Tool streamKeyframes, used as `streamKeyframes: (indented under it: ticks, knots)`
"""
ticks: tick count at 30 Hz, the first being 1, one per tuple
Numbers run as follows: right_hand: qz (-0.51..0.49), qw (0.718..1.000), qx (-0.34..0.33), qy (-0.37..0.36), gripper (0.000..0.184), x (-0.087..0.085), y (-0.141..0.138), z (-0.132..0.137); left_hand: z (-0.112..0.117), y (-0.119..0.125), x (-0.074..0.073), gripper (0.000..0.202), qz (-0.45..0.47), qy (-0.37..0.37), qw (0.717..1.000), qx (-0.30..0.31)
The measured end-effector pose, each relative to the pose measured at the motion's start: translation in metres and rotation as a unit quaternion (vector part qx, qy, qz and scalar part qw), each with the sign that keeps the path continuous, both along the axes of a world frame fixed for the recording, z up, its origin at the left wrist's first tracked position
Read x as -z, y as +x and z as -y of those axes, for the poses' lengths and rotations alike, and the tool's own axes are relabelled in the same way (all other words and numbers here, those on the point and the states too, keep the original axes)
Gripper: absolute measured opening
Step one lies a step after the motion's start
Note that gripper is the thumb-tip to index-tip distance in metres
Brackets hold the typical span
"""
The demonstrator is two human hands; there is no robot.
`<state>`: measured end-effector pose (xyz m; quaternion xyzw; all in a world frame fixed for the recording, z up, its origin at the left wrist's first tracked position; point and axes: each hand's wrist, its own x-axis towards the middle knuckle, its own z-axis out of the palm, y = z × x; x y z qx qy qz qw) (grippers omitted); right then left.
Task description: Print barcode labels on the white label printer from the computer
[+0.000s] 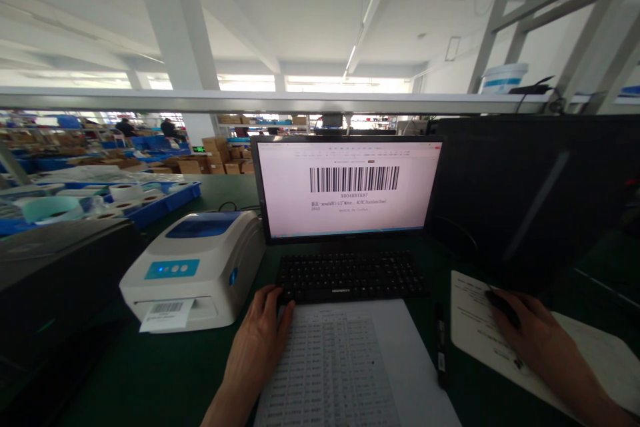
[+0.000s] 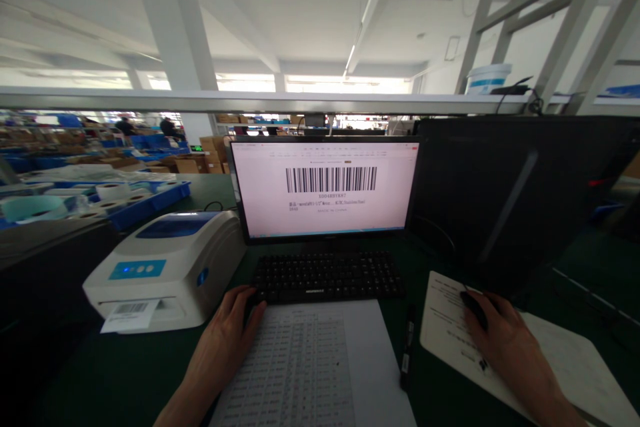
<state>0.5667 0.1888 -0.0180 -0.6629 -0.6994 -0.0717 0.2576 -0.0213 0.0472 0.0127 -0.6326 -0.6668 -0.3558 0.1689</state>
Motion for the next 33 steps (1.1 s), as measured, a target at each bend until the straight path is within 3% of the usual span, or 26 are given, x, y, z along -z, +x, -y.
streamKeyframes:
  ticks: [4, 14, 33]
  knots:
    - [-0.024, 0.999, 0.007, -0.028, 0.081, -0.0021, -0.0019, 0.0001, 0.0002, 0.0002, -0.0009, 0.038, -0.001, 0.000, 1.000, 0.003]
    - [-0.012, 1.000, -0.004, 0.005, 0.075, -0.0015, -0.0035, 0.0018, -0.0006, -0.0004, 0.0009, 0.037, -0.003, 0.004, 1.000, -0.001]
    - [-0.013, 1.000, 0.012, -0.010, 0.082, -0.0041, -0.0066, 0.0047, -0.0002, 0.0011, -0.0021, 0.039, 0.006, 0.015, 1.000, 0.004]
